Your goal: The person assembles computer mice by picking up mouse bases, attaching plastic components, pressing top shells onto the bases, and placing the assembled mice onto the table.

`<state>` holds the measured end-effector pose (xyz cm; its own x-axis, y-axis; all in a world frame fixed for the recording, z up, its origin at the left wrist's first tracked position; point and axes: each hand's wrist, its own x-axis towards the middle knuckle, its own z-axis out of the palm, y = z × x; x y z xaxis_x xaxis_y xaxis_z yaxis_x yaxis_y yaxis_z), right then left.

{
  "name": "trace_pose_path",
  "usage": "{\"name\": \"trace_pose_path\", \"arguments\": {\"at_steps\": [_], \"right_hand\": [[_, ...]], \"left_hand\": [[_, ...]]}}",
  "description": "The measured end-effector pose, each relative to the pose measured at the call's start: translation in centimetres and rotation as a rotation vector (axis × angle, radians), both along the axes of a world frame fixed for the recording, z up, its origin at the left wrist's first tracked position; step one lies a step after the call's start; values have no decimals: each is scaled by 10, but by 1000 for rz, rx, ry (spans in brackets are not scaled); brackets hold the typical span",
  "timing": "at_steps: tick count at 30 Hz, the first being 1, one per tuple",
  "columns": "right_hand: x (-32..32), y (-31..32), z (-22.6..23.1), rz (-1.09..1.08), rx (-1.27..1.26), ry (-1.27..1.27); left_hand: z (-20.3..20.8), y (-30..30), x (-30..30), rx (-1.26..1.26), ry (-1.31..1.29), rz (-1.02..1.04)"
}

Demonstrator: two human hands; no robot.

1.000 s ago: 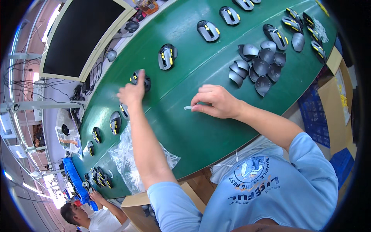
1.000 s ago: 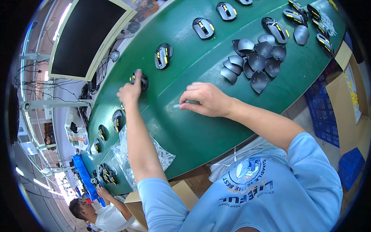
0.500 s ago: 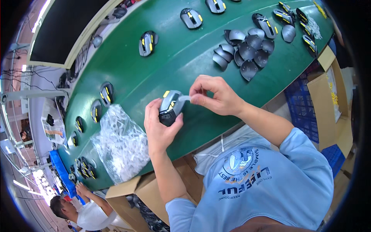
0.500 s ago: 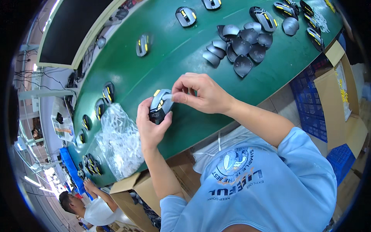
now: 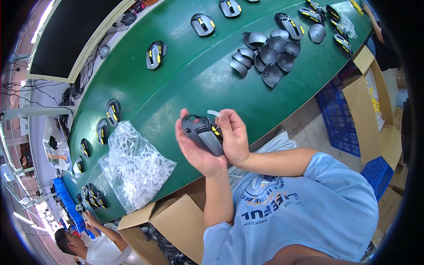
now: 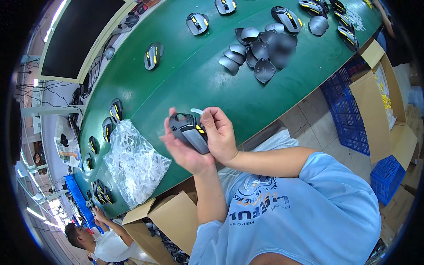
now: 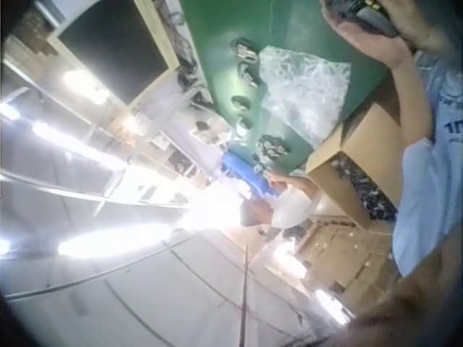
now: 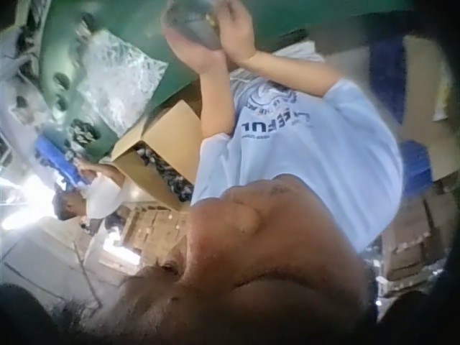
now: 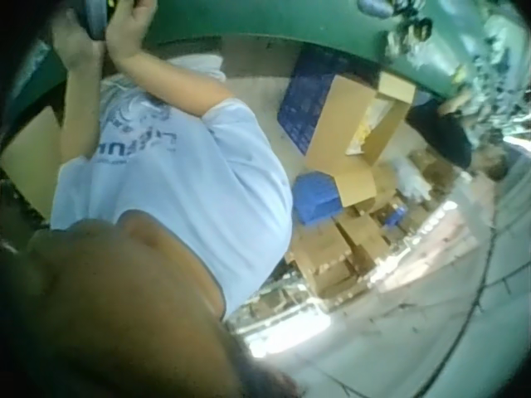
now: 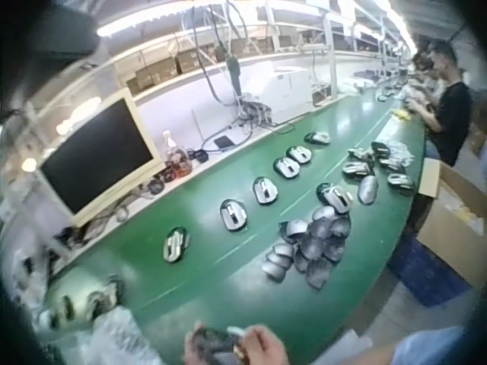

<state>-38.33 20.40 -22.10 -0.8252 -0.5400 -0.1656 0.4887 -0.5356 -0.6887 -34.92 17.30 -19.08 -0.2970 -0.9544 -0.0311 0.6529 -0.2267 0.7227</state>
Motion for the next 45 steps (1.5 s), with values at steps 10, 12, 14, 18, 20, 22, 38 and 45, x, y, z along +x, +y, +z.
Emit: {"name": "trace_pose_path", "arguments": {"at_steps": [10,12,14,18,20,22,38,45], "right_hand": [[-48,29,3,512,-74,540],[-85,29,19,416,44,1139],[-101,16,28,459,-44,1500],[-110,8,37,558,37,1858],[-115,7,41,564,59,1929],[-117,8,44,748,77,1901],[-49,34,-3,842,-122,101],[-57,49,12,969,-50,159]], "left_hand": [[-3,-2,46,91,-212,-270],[1,-4,56,274,-16,-422],[1,-4,64,316,49,-462],[0,-3,62,373,-170,-502],[-11,-3,68,288,-342,-489],[-17,-2,68,226,-402,-472],[-13,4,64,-31,-414,-325],[-10,17,62,26,-226,-396]]}}
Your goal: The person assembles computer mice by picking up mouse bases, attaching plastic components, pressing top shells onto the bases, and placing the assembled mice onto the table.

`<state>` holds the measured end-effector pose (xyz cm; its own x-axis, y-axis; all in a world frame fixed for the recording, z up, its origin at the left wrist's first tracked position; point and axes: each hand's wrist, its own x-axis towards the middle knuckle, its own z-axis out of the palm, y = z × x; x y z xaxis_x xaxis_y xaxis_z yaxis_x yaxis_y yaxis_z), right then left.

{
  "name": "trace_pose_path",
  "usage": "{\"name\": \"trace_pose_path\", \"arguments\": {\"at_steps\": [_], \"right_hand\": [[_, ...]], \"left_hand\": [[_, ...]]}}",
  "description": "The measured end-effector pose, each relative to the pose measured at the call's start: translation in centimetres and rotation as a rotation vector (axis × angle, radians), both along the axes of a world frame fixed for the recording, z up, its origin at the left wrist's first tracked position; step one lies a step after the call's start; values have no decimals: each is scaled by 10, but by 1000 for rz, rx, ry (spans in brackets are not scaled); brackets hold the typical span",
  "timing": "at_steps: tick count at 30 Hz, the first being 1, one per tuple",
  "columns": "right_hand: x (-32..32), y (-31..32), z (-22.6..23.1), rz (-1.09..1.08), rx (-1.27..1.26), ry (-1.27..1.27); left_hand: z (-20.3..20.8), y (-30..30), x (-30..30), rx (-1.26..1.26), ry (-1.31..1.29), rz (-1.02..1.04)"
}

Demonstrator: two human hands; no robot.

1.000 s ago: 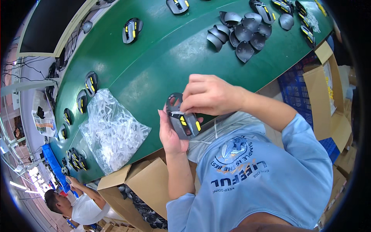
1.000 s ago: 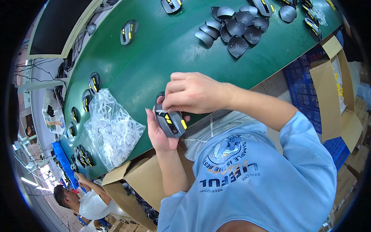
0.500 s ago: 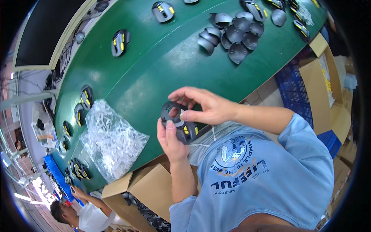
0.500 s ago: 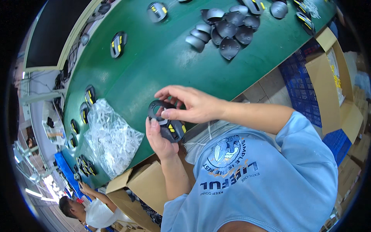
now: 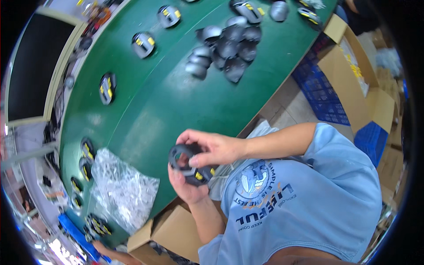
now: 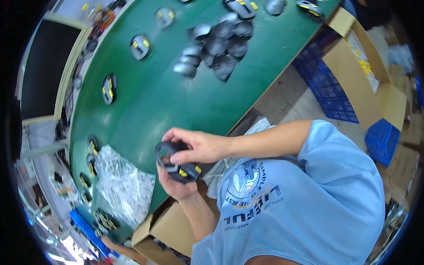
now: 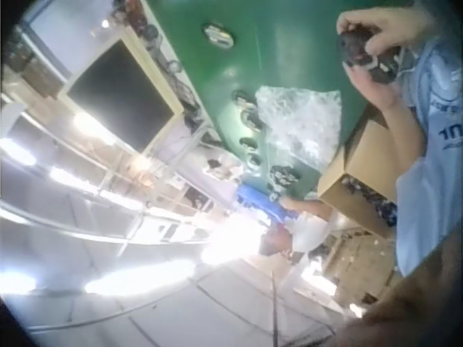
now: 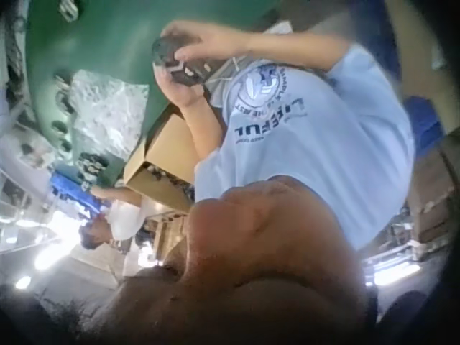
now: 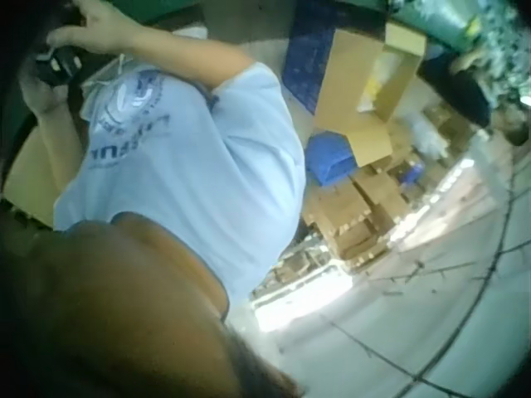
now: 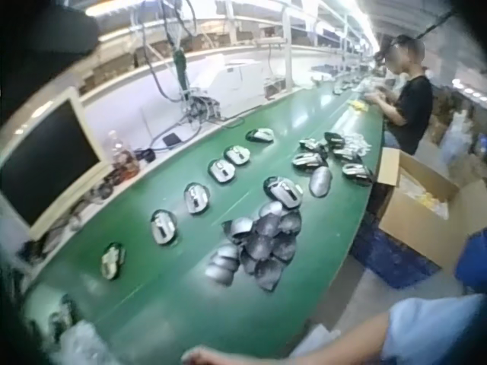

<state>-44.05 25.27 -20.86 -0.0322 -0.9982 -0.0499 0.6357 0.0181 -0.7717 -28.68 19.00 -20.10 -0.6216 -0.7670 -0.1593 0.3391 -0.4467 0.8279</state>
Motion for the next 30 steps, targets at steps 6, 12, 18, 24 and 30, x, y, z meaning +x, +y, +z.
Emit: {"name": "trace_pose_path", "arguments": {"at_steps": [6,12,18,24,30], "right_hand": [[2,3,7,-77,84,68],[0,5,20,-22,206,-48],[9,8,7,-97,90,-43],[4,2,12,-256,89,80],[-35,-3,13,-301,-368,1015]], "left_hand": [[8,-7,-7,-24,-74,-37],[6,-6,1,-16,-129,-46],[-1,1,-2,64,-31,-32],[-1,3,-8,74,-28,40],[-2,-1,0,-3,-72,32]]}}
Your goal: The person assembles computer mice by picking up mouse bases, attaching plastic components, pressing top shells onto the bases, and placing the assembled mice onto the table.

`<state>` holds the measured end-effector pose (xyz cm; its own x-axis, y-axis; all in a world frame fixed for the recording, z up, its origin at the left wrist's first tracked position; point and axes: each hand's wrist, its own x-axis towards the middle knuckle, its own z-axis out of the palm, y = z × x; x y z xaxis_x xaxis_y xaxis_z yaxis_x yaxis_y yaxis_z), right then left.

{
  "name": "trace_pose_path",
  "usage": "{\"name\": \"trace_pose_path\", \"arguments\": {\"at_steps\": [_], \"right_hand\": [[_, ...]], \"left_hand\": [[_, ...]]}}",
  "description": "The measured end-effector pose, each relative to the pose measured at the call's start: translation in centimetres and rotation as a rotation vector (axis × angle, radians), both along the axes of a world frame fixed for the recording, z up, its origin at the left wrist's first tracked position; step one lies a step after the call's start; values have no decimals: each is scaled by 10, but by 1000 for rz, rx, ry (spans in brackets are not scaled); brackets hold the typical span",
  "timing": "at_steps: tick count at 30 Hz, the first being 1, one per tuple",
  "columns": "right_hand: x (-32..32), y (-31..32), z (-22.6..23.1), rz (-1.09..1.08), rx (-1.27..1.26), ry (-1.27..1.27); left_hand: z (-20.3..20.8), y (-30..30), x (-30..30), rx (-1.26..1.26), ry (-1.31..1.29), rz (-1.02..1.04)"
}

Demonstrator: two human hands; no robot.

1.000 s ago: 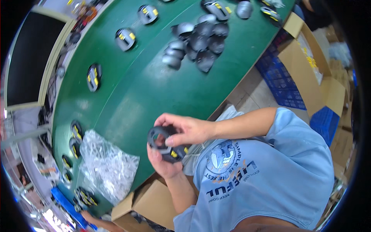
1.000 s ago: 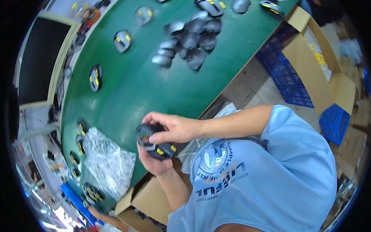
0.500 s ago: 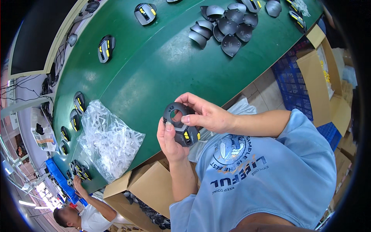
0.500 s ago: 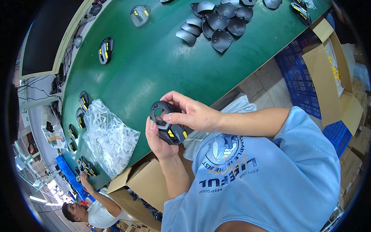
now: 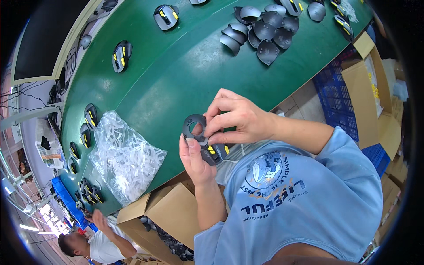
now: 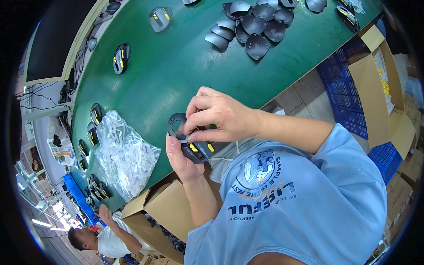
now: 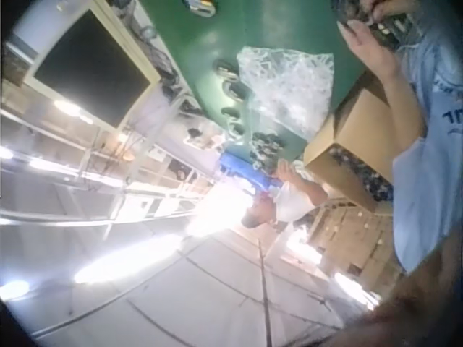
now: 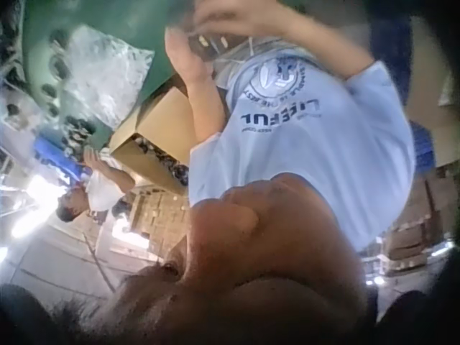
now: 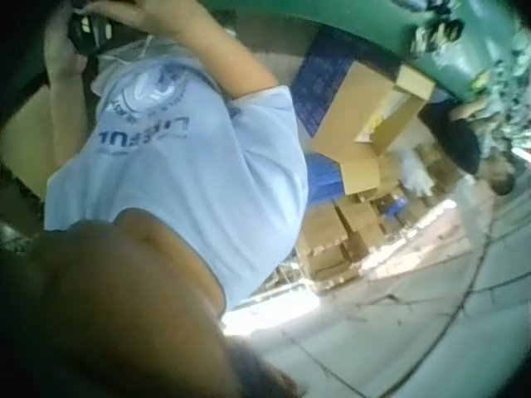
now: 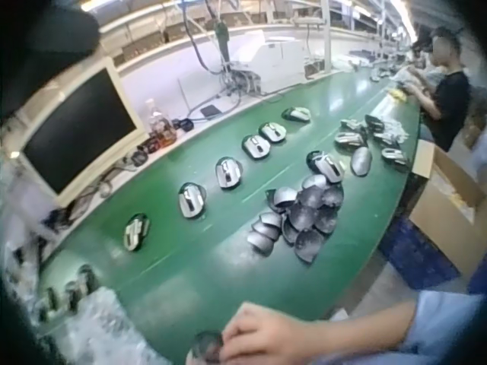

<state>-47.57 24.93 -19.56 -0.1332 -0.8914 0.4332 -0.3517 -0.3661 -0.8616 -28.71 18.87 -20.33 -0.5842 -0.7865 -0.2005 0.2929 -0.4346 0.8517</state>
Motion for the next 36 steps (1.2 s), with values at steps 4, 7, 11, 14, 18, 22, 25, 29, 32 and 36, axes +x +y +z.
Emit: {"name": "trace_pose_path", "arguments": {"at_steps": [4,7,11,14,18,22,25,29,32,36], "right_hand": [[3,-1,-6,92,96,-135],[14,6,-4,130,360,-386],[31,12,-18,316,448,-1080],[42,17,-36,278,296,-1030],[50,17,-41,339,264,-1108],[29,19,-29,341,228,-1124],[-14,27,-13,60,294,-801],[-45,44,-3,-63,334,-641],[-83,64,6,-360,224,152],[-121,69,-5,-590,196,741]], "left_hand": [[10,6,-3,-42,-22,23],[7,7,3,-119,-50,47],[5,12,3,-172,-16,-28],[0,23,1,-96,-93,56],[-2,22,3,-141,-3,13],[-7,8,-12,-49,154,-49],[-6,-10,-24,71,113,-145],[-2,-11,-45,224,258,-242],[-7,-16,-44,99,144,-274],[-17,-16,-32,168,158,-220]]}}
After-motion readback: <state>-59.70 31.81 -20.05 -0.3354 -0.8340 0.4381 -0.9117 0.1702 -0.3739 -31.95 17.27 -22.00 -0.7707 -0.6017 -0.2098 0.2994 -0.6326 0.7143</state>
